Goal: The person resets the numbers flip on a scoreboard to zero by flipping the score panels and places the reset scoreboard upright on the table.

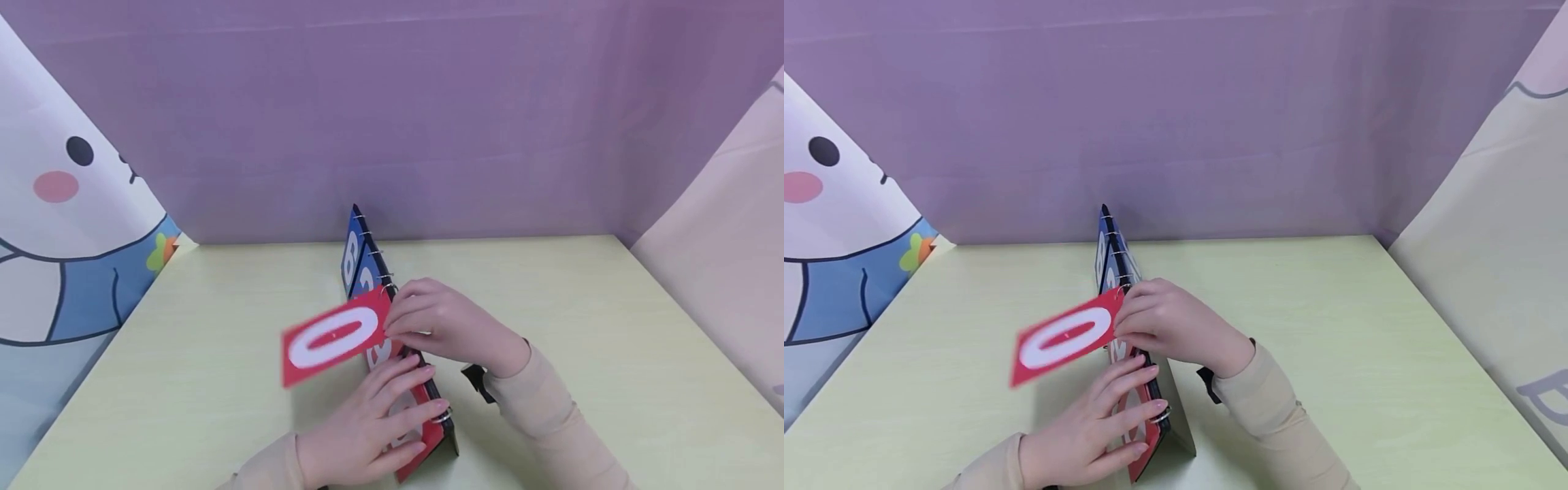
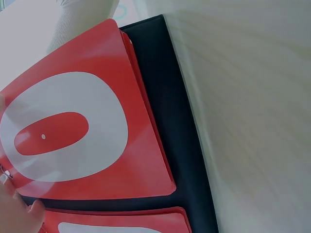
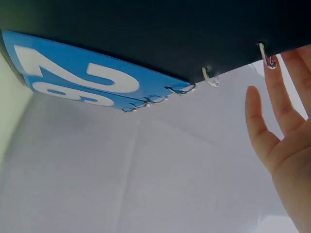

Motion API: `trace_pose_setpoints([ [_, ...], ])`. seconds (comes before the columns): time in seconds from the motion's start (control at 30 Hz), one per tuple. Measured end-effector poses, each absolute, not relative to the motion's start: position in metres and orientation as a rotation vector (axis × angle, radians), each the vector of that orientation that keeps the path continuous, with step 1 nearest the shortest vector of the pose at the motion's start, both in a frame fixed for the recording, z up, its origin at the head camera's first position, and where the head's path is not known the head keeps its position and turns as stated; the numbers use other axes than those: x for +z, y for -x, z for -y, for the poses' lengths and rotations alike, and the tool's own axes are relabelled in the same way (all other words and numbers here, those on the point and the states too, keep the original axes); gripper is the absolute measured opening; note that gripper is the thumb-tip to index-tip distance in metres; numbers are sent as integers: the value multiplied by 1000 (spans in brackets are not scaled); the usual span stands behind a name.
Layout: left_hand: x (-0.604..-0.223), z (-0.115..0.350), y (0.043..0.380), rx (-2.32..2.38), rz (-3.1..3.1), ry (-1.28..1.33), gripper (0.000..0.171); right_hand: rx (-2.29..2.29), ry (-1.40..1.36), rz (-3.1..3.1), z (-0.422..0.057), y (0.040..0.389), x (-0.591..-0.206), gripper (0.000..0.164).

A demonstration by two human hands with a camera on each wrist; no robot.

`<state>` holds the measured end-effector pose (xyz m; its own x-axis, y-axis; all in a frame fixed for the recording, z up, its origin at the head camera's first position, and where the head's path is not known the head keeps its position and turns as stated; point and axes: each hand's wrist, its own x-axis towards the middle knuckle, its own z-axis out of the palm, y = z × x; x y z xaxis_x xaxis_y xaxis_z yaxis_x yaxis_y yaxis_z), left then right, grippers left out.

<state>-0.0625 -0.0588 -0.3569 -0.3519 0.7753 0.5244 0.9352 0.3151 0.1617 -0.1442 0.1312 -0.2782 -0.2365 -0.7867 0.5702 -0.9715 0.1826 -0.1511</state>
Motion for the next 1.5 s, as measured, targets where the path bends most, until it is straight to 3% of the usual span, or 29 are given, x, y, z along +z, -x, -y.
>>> trace_pose_setpoints([
  [0.3,-359,57,64,-653,2139,1529,47,738,-1704,2245,-131,141,-275,5],
  [0.5,-359,56,65,-637,2066,1533,45,1083,-1715,2291,-138,145,-290,15],
  [0.7,-359,57,64,-670,2127,1530,48,1998,-1184,2164,-152,165,-321,24],
  [0.87,-359,57,64,-671,2131,1526,47,2980,-654,1643,-162,193,-355,37],
  [1.07,-360,55,64,-662,2106,1538,46,3352,-42,1422,-170,207,-384,32],
  [1.13,-360,55,64,-654,2105,1539,46,3347,46,1507,-168,207,-389,27],
  [1.27,-359,55,65,-641,2107,1538,47,3300,86,1659,-163,206,-393,48],
  [1.5,-357,57,65,-635,2118,1533,46,3258,-77,1848,-156,205,-391,54],
])
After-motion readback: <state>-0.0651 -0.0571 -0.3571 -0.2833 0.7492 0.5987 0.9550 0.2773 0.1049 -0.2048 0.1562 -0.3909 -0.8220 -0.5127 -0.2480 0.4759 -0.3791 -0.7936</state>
